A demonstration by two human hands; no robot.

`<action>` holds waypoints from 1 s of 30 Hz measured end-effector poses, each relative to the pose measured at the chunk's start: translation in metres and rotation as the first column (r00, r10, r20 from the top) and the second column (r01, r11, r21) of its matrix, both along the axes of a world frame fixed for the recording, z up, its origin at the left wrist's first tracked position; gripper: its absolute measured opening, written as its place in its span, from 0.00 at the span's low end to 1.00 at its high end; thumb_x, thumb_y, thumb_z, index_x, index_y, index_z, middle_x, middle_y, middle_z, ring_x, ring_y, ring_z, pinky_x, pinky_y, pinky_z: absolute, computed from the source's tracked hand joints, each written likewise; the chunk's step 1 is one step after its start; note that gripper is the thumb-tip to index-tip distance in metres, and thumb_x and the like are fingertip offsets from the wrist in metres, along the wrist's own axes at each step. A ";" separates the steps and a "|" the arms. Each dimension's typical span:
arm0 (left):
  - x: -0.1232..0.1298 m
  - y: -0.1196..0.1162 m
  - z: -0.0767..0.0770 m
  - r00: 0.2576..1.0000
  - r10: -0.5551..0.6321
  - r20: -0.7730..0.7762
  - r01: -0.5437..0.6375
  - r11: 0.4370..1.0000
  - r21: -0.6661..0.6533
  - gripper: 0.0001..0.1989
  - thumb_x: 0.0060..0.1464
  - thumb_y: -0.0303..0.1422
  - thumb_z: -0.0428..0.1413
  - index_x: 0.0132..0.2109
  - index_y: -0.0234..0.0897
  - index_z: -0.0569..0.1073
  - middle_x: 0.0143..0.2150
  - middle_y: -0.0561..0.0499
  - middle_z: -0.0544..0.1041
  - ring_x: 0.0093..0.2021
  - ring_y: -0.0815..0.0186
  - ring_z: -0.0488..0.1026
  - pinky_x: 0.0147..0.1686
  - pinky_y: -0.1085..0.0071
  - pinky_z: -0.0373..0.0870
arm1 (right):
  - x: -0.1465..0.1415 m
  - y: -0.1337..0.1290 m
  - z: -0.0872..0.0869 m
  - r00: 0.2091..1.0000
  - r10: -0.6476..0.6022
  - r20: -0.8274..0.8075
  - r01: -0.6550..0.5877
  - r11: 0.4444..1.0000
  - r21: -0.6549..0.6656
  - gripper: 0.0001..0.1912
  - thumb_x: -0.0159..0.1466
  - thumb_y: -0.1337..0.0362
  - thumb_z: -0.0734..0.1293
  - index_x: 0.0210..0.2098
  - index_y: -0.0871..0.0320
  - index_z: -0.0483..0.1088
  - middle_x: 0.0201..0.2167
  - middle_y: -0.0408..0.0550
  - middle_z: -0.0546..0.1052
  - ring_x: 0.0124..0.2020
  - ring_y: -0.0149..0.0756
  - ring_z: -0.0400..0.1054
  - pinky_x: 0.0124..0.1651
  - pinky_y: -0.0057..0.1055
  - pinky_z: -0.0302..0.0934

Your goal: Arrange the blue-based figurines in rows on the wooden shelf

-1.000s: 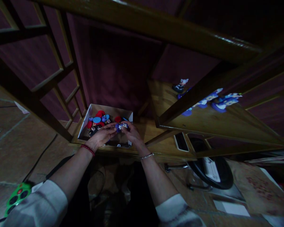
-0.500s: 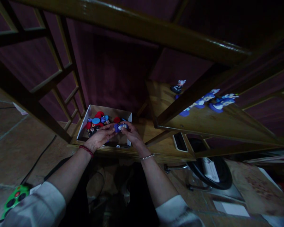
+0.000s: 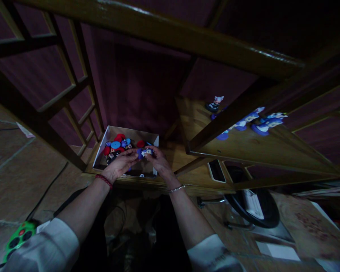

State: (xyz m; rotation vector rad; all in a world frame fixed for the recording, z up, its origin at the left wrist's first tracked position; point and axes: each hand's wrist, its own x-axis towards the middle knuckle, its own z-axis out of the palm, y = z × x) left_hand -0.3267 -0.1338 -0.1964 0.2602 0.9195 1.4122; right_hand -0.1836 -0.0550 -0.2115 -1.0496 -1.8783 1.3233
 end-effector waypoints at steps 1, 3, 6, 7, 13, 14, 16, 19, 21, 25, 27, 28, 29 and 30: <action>0.000 0.000 0.000 1.000 0.004 -0.001 -0.004 1.000 -0.003 0.08 0.45 0.18 0.56 0.34 0.30 0.73 0.33 0.49 0.75 0.36 0.70 0.72 0.43 0.71 0.69 | 0.000 0.000 0.001 1.000 0.004 -0.001 -0.004 1.000 -0.003 0.16 0.53 0.62 0.64 0.42 0.55 0.67 0.36 0.44 0.72 0.37 0.33 0.65 0.42 0.32 0.60; 0.000 0.000 0.000 1.000 0.008 -0.004 -0.008 1.000 -0.006 0.08 0.44 0.18 0.56 0.34 0.30 0.73 0.34 0.48 0.75 0.36 0.70 0.72 0.43 0.71 0.68 | 0.000 -0.001 0.003 1.000 0.011 0.005 -0.011 1.000 -0.007 0.16 0.53 0.62 0.64 0.42 0.55 0.67 0.36 0.44 0.72 0.37 0.33 0.65 0.42 0.31 0.60; 0.000 0.001 -0.001 1.000 -0.002 -0.013 0.002 1.000 0.006 0.08 0.44 0.18 0.57 0.34 0.30 0.73 0.34 0.48 0.75 0.37 0.69 0.72 0.43 0.71 0.68 | 0.000 -0.001 0.006 1.000 0.017 0.023 -0.017 1.000 -0.002 0.15 0.53 0.62 0.64 0.41 0.55 0.67 0.36 0.44 0.72 0.37 0.33 0.65 0.42 0.31 0.59; 0.000 0.001 -0.001 1.000 -0.004 -0.016 0.004 1.000 0.010 0.08 0.44 0.19 0.57 0.34 0.30 0.73 0.34 0.48 0.75 0.36 0.69 0.72 0.43 0.71 0.68 | 0.000 -0.002 0.007 0.999 0.017 0.029 -0.017 1.000 0.001 0.15 0.53 0.62 0.64 0.41 0.55 0.67 0.36 0.44 0.72 0.37 0.33 0.65 0.42 0.31 0.59; 0.001 0.000 -0.001 1.000 -0.001 -0.029 0.001 1.000 0.013 0.09 0.42 0.19 0.59 0.34 0.30 0.73 0.33 0.48 0.75 0.37 0.69 0.72 0.44 0.70 0.67 | -0.001 -0.002 0.007 0.998 0.018 0.056 -0.019 1.000 0.019 0.14 0.53 0.62 0.63 0.39 0.55 0.68 0.35 0.43 0.73 0.35 0.32 0.66 0.41 0.30 0.60; 0.001 0.000 -0.002 0.999 -0.003 -0.032 0.003 1.000 0.013 0.09 0.42 0.19 0.59 0.34 0.30 0.73 0.33 0.48 0.75 0.37 0.69 0.72 0.44 0.70 0.67 | -0.001 -0.003 0.008 0.998 0.019 0.065 -0.021 0.999 0.025 0.13 0.53 0.62 0.63 0.39 0.55 0.68 0.35 0.43 0.73 0.35 0.32 0.66 0.41 0.30 0.60; 0.001 0.001 -0.003 0.999 -0.010 -0.040 0.010 1.000 0.007 0.09 0.42 0.19 0.58 0.34 0.30 0.73 0.33 0.48 0.75 0.36 0.69 0.72 0.44 0.70 0.67 | -0.001 -0.004 0.009 0.996 0.020 0.086 -0.023 0.999 0.037 0.13 0.53 0.63 0.63 0.39 0.55 0.68 0.35 0.43 0.73 0.35 0.32 0.66 0.41 0.30 0.60; 0.001 0.002 -0.005 0.999 -0.009 -0.049 0.008 1.000 -0.005 0.08 0.42 0.18 0.58 0.33 0.30 0.73 0.32 0.49 0.75 0.35 0.69 0.73 0.42 0.71 0.68 | -0.001 -0.005 0.012 0.992 0.027 0.120 -0.035 0.997 0.065 0.13 0.53 0.64 0.63 0.39 0.55 0.68 0.36 0.43 0.73 0.36 0.32 0.66 0.42 0.30 0.59; 0.002 0.002 -0.007 0.999 -0.004 -0.047 0.004 1.000 -0.015 0.08 0.42 0.17 0.57 0.32 0.30 0.72 0.31 0.49 0.75 0.34 0.69 0.73 0.42 0.71 0.69 | 0.000 -0.006 0.012 0.989 0.035 0.142 -0.047 0.995 0.085 0.13 0.53 0.63 0.63 0.39 0.54 0.68 0.36 0.42 0.73 0.37 0.32 0.66 0.43 0.30 0.59; 0.002 0.002 -0.010 0.999 -0.010 -0.048 0.008 0.999 -0.038 0.07 0.42 0.17 0.57 0.32 0.30 0.72 0.30 0.49 0.75 0.33 0.69 0.73 0.41 0.70 0.69 | -0.001 -0.007 0.011 0.983 0.031 0.178 -0.050 0.993 0.103 0.13 0.54 0.63 0.63 0.39 0.53 0.69 0.35 0.41 0.73 0.36 0.32 0.66 0.43 0.30 0.59; 0.003 0.002 -0.012 0.999 -0.011 -0.046 0.008 0.999 -0.048 0.08 0.42 0.17 0.57 0.31 0.30 0.72 0.29 0.50 0.75 0.32 0.69 0.73 0.41 0.69 0.70 | -0.002 -0.008 0.009 0.981 0.027 0.191 -0.047 0.994 0.102 0.13 0.54 0.64 0.63 0.39 0.53 0.69 0.34 0.41 0.73 0.35 0.31 0.66 0.42 0.29 0.60; 0.003 0.003 -0.013 0.999 -0.011 -0.043 0.009 0.999 -0.052 0.08 0.41 0.17 0.57 0.31 0.30 0.72 0.29 0.50 0.74 0.32 0.69 0.73 0.41 0.68 0.70 | -0.003 -0.009 0.008 0.980 0.025 0.198 -0.045 0.994 0.101 0.13 0.54 0.65 0.63 0.39 0.53 0.69 0.34 0.41 0.73 0.35 0.31 0.66 0.42 0.29 0.60; 0.003 0.003 -0.015 0.999 -0.013 -0.042 0.011 0.998 -0.056 0.08 0.41 0.17 0.57 0.30 0.30 0.72 0.29 0.50 0.74 0.32 0.69 0.73 0.41 0.67 0.70 | -0.004 -0.009 0.007 0.978 0.021 0.206 -0.042 0.994 0.101 0.13 0.54 0.65 0.63 0.39 0.53 0.69 0.34 0.40 0.73 0.35 0.31 0.66 0.42 0.30 0.60; 0.003 0.003 -0.017 0.999 -0.018 -0.045 0.015 0.998 -0.063 0.08 0.40 0.17 0.57 0.30 0.31 0.71 0.29 0.50 0.74 0.32 0.68 0.73 0.41 0.67 0.70 | -0.004 -0.009 0.006 0.976 0.019 0.215 -0.042 0.994 0.101 0.13 0.54 0.66 0.63 0.39 0.53 0.69 0.34 0.40 0.73 0.35 0.31 0.66 0.42 0.30 0.60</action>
